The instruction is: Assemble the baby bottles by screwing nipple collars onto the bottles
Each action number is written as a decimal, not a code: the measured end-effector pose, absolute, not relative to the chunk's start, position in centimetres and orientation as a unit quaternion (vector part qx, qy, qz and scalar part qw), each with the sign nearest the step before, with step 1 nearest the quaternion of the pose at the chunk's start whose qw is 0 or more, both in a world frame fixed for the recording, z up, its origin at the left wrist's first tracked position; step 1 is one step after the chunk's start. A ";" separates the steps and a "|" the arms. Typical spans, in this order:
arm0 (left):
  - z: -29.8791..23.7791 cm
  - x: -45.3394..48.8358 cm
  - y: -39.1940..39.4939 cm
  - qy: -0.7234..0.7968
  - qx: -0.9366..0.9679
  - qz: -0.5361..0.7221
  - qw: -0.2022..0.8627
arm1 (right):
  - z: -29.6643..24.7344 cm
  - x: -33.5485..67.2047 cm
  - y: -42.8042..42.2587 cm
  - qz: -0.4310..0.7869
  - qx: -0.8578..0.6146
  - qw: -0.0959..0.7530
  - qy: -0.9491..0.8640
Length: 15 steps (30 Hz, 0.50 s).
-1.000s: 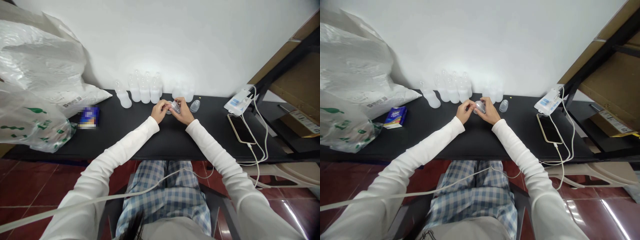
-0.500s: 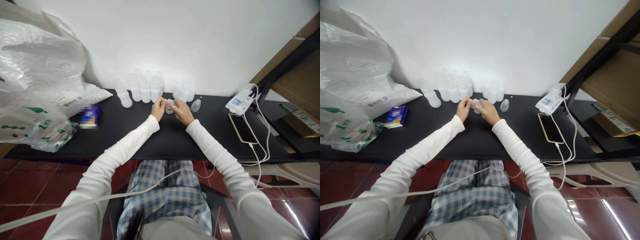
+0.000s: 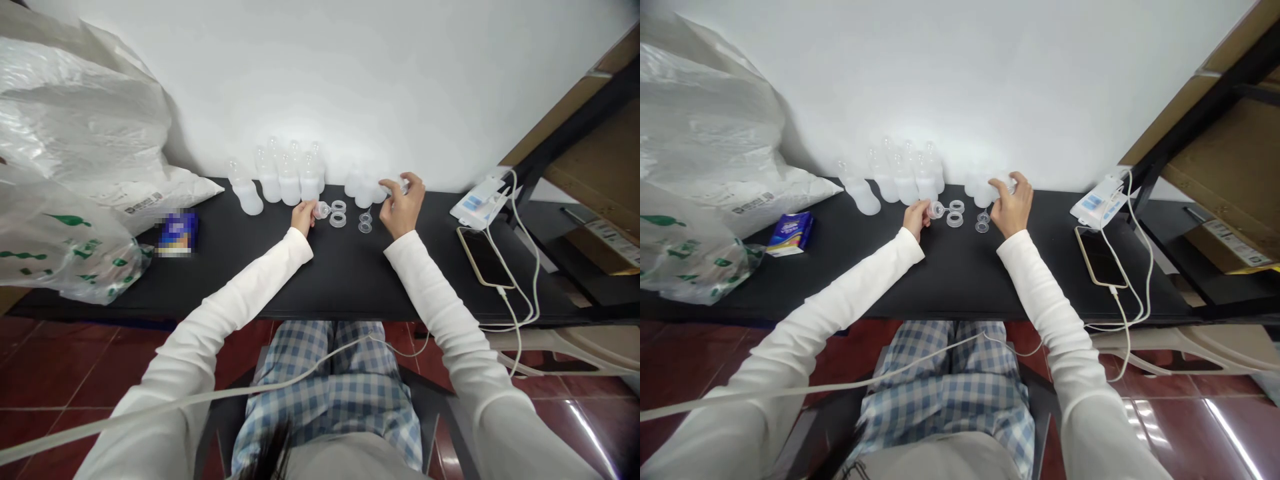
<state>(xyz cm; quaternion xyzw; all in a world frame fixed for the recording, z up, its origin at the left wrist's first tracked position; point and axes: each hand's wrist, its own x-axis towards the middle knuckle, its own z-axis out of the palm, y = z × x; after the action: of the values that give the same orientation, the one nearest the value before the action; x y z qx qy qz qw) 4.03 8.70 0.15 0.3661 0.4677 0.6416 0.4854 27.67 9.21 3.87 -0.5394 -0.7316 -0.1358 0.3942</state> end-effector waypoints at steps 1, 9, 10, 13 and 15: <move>0.1 4.1 8.7 0.465 0.367 0.642 0.487 | 4.2 28.1 9.2 -0.141 -0.560 0.386 -0.720; -0.2 4.6 8.8 0.479 0.362 0.636 0.484 | 5.6 30.4 9.9 -0.182 -0.658 0.298 -0.667; -0.2 4.7 8.7 0.480 0.365 0.636 0.481 | 5.7 30.5 10.0 -0.177 -0.668 0.301 -0.657; -0.2 4.8 8.6 0.483 0.374 0.634 0.474 | 5.9 30.5 10.1 -0.154 -0.701 0.278 -0.638; -0.1 4.8 8.4 0.488 0.377 0.631 0.471 | 5.7 30.2 10.1 -0.116 -0.720 0.220 -0.648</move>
<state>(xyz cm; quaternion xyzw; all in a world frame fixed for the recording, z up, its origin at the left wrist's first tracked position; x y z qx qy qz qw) 4.78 8.45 -0.10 0.3766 0.4885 0.6309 0.4707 30.25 10.11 5.75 -0.7202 -0.6476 -0.1158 0.2204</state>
